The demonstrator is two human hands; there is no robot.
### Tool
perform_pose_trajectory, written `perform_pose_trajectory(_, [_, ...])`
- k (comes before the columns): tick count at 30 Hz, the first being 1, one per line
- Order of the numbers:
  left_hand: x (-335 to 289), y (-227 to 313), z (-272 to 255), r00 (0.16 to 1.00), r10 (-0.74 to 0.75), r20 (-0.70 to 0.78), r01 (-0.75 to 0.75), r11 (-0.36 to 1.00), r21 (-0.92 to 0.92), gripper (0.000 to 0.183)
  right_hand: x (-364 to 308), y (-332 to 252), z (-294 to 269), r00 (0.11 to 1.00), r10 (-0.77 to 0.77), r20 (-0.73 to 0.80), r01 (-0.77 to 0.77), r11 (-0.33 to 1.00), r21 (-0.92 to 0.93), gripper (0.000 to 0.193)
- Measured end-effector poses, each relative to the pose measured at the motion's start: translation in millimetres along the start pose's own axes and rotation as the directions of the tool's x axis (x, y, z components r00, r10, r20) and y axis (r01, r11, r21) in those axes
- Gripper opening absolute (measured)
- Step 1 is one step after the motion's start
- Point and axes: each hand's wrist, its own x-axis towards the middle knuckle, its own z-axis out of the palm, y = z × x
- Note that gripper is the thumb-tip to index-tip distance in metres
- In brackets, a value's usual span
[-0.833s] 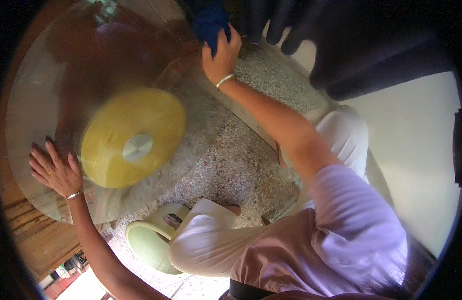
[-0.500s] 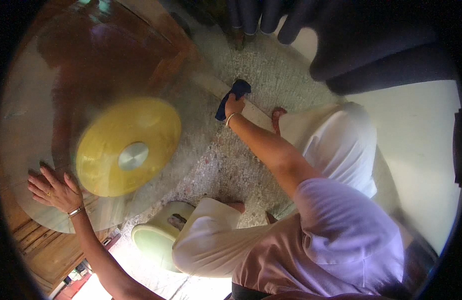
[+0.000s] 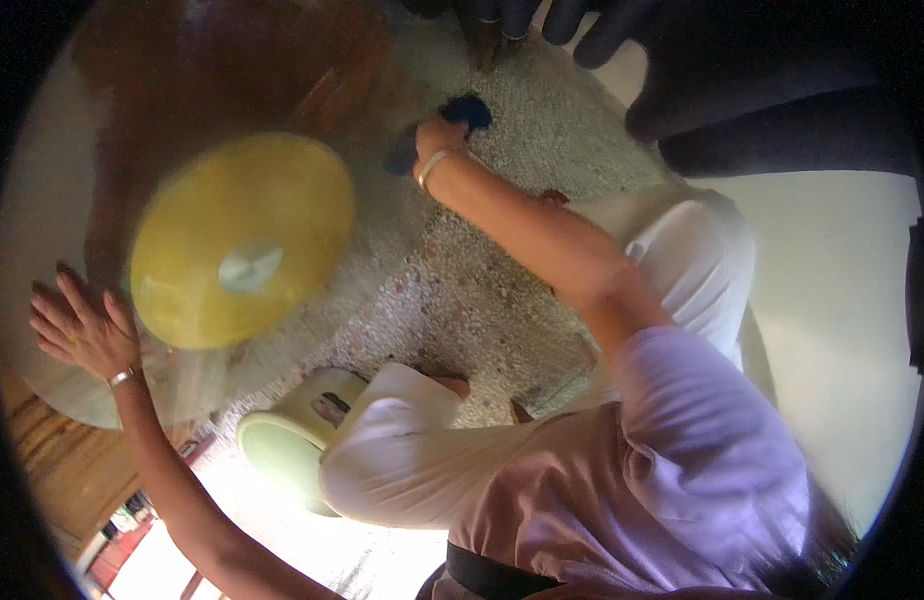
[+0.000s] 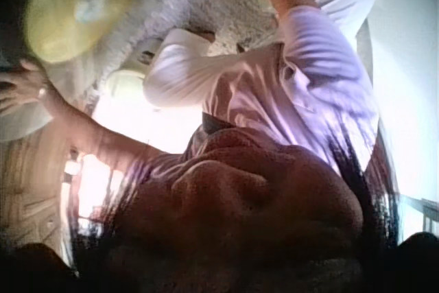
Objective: The person wipes the underside of a circular glass table with a blue cloth, repeatedly dipping the cloth into a bucket of water and wringing it out.
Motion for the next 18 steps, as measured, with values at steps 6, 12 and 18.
perform_pose_trajectory(6, [-16, -23, 7, 0.999, 0.013, 0.05, -0.02, 0.988, 0.152, 0.058, -111, -87, 19, 0.603, -0.79, -0.112, 0.789, 0.611, -0.066, 0.066])
perform_pose_trajectory(12, [-33, -46, 15, 0.98, 0.053, 0.19, -0.092, 0.975, 0.201, 0.05, -107, -78, 16, -0.112, -0.971, 0.21, 0.883, -0.194, -0.427, 0.061])
perform_pose_trajectory(18, [-66, -77, 34, 0.947, 0.051, 0.316, -0.124, 0.968, 0.217, 0.045, -56, 29, -8, 0.013, -0.907, 0.421, 0.888, -0.182, -0.421, 0.065])
